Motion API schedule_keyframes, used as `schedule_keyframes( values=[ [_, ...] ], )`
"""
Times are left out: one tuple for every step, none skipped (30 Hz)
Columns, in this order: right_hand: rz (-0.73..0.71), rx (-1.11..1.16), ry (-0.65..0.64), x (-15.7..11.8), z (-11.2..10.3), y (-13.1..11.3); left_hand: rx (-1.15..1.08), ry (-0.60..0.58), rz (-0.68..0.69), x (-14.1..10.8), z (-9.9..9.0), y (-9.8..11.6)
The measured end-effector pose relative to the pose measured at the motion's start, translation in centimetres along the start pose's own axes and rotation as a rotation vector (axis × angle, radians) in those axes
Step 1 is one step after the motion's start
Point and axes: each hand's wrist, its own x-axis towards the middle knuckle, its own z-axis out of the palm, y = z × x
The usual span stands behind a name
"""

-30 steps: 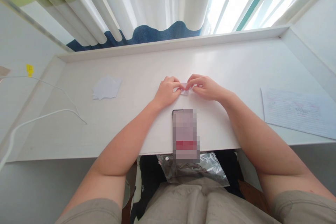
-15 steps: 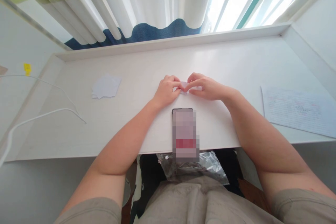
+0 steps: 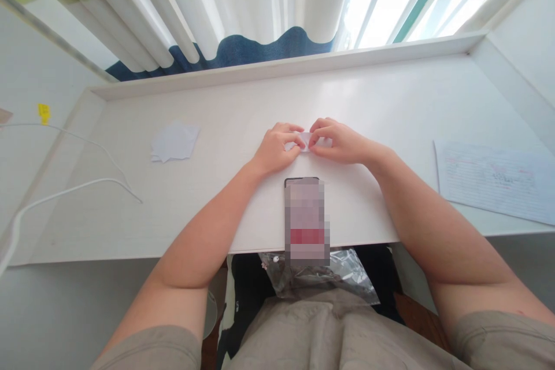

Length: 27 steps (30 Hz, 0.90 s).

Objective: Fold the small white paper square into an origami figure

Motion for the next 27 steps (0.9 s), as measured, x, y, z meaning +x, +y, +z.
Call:
schedule_keyframes(
  values=[
    [0.0,0.006,-0.002,-0.1,-0.1,0.1,0.002,-0.009,0.008,-0.1,-0.1,0.2],
    [-0.003,0.012,-0.01,-0.2,-0.1,0.1,0.009,-0.018,0.016,-0.1,-0.1,0.3],
    [-0.008,0.017,-0.022,-0.3,-0.2,0.1,0.018,-0.024,0.024,-0.1,-0.1,0.4],
    [-0.012,0.02,-0.035,-0.4,-0.3,0.2,0.027,-0.027,0.031,-0.1,-0.2,0.5],
    [-0.013,0.021,-0.044,-0.5,-0.3,0.2,0.033,-0.028,0.039,-0.1,-0.2,0.6],
    [-0.013,0.02,-0.048,-0.6,-0.4,0.2,0.033,-0.029,0.046,-0.1,-0.2,0.6],
    [-0.011,0.019,-0.047,-0.6,-0.4,0.2,0.026,-0.028,0.053,-0.1,-0.2,0.5],
    [-0.008,0.02,-0.045,-0.7,-0.4,0.3,0.014,-0.028,0.059,0.0,-0.1,0.4],
    [-0.001,0.023,-0.042,-0.7,-0.5,0.3,-0.002,-0.028,0.063,0.0,-0.1,0.3],
    [0.009,0.03,-0.04,-0.7,-0.5,0.3,-0.022,-0.028,0.064,0.0,-0.1,0.2],
    [0.024,0.039,-0.04,-0.7,-0.6,0.4,-0.044,-0.028,0.064,0.0,-0.1,0.0],
    [0.041,0.049,-0.039,-0.8,-0.6,0.4,-0.066,-0.028,0.063,0.0,-0.1,-0.1],
    [0.06,0.06,-0.036,-0.8,-0.7,0.5,-0.087,-0.028,0.059,0.0,-0.1,-0.2],
    [0.075,0.071,-0.03,-0.8,-0.7,0.5,-0.105,-0.029,0.053,-0.1,-0.1,-0.3],
    [0.085,0.079,-0.021,-0.7,-0.7,0.5,-0.119,-0.03,0.046,-0.1,-0.1,-0.3],
    [0.091,0.084,-0.008,-0.7,-0.7,0.4,-0.129,-0.029,0.036,-0.1,0.0,-0.3],
    [0.097,0.087,0.007,-0.6,-0.7,0.4,-0.136,-0.025,0.026,-0.1,0.0,-0.3],
    [0.106,0.087,0.025,-0.6,-0.6,0.3,-0.14,-0.021,0.015,-0.1,0.0,-0.2],
    [0.119,0.085,0.044,-0.5,-0.4,0.2,-0.143,-0.014,0.004,0.0,0.0,-0.1],
    [0.136,0.082,0.064,-0.3,-0.3,0.1,-0.145,-0.008,-0.007,0.0,0.0,0.0],
    [0.157,0.081,0.087,-0.2,-0.1,0.1,-0.145,-0.002,-0.017,0.0,0.0,0.1],
    [0.18,0.083,0.109,-0.1,0.0,0.0,-0.144,0.002,-0.025,0.0,0.0,0.1],
    [0.204,0.089,0.131,0.0,0.2,0.0,-0.142,0.004,-0.03,0.1,0.0,0.2],
    [0.223,0.098,0.15,0.0,0.3,0.0,-0.138,0.005,-0.033,0.1,0.0,0.2],
    [0.238,0.109,0.163,0.1,0.4,0.1,-0.133,0.005,-0.034,0.1,0.1,0.2],
    [0.25,0.118,0.168,0.1,0.5,0.1,-0.125,0.005,-0.033,0.1,0.1,0.2],
    [0.259,0.124,0.164,0.2,0.5,0.2,-0.117,0.006,-0.032,0.2,0.1,0.2]
  ],
)
